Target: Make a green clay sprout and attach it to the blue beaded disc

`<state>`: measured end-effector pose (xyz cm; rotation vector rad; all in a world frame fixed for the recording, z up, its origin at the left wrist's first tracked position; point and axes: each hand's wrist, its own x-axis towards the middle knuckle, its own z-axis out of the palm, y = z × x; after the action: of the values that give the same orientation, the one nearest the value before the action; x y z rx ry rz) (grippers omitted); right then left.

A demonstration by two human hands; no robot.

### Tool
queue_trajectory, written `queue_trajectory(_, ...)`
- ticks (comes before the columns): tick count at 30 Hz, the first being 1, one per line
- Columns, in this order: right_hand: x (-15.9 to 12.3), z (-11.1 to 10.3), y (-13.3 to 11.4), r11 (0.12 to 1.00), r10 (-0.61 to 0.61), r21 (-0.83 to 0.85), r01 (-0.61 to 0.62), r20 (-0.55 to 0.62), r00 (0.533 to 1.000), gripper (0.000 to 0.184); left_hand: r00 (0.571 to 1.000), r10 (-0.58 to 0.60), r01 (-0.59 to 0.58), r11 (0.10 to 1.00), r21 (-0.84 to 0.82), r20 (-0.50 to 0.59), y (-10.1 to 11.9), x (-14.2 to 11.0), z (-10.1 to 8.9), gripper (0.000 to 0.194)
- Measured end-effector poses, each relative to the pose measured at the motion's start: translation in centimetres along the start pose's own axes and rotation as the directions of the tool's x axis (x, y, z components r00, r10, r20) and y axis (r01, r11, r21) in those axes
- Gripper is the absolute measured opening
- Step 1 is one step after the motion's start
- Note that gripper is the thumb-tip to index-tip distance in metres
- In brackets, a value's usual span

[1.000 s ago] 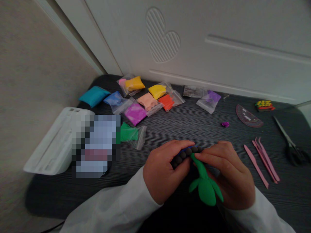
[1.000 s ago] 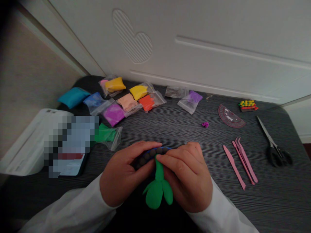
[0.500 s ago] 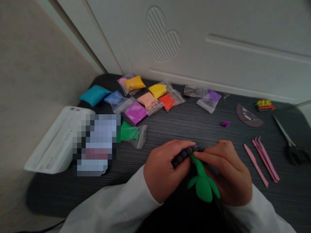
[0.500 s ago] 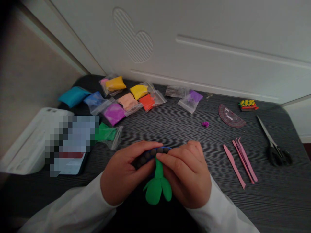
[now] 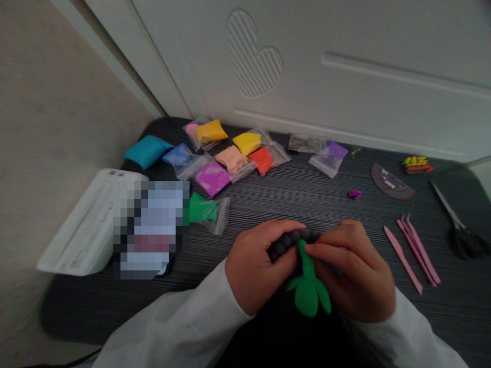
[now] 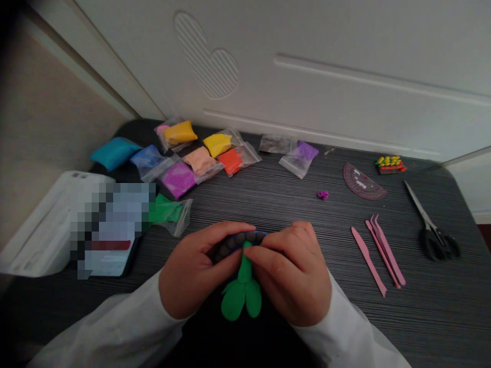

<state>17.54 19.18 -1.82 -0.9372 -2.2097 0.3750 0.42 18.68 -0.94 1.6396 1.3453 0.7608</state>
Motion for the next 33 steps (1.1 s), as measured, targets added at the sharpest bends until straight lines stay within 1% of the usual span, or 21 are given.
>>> queue_trajectory(6, 0.0, -0.1, -0.1, 1.000, 0.011, 0.015, -0.012, 0.017, 1.000, 0.030, 1.000, -0.001, 0.001, 1.000, 0.005, 0.002, 0.1, 0.1, -0.1, 0.026)
queue_trajectory(12, 0.1, -0.1, -0.1, 0.999, 0.027, -0.023, -0.027, -0.002, 1.000, 0.024, 0.999, 0.017, -0.017, 1.000, 0.006, 0.027, 0.1, 0.2, -0.2, 0.027)
queue_trajectory(16, 0.2, 0.0, -0.2, 0.996, 0.071, -0.059, -0.071, -0.016, 0.997, 0.020, 0.999, 0.016, -0.016, 1.000, 0.012, 0.037, 0.0, 0.2, -0.1, 0.027)
queue_trajectory(19, 0.2, 0.0, -0.1, 0.992, 0.092, -0.081, -0.094, -0.018, 0.996, 0.019, 0.999, 0.009, -0.010, 1.000, 0.016, 0.044, -0.2, 0.1, 0.0, 0.031)
queue_trajectory(22, 0.2, 0.1, 0.0, 0.992, 0.091, -0.092, -0.090, 0.003, 0.996, 0.017, 0.999, -0.009, 0.009, 1.000, 0.006, 0.041, -0.4, 0.2, 0.2, 0.035)
queue_trajectory(27, 0.3, 0.2, 0.0, 0.990, 0.118, -0.078, -0.117, 0.006, 0.993, 0.018, 0.999, -0.007, 0.007, 1.000, -0.023, 0.036, -0.7, 0.3, 0.3, 0.032)
queue_trajectory(30, 0.4, 0.3, -0.1, 0.990, 0.132, -0.050, -0.132, 0.004, 0.991, 0.017, 0.998, -0.003, 0.005, 1.000, -0.025, 0.060, -0.7, 0.4, 0.3, 0.029)
queue_trajectory(33, 0.4, 0.5, 0.0, 0.985, 0.174, -0.015, -0.174, 0.027, 0.984, 0.017, 0.996, -0.034, 0.038, 0.998, -0.051, 0.078, -1.0, 0.4, 0.4, 0.035)
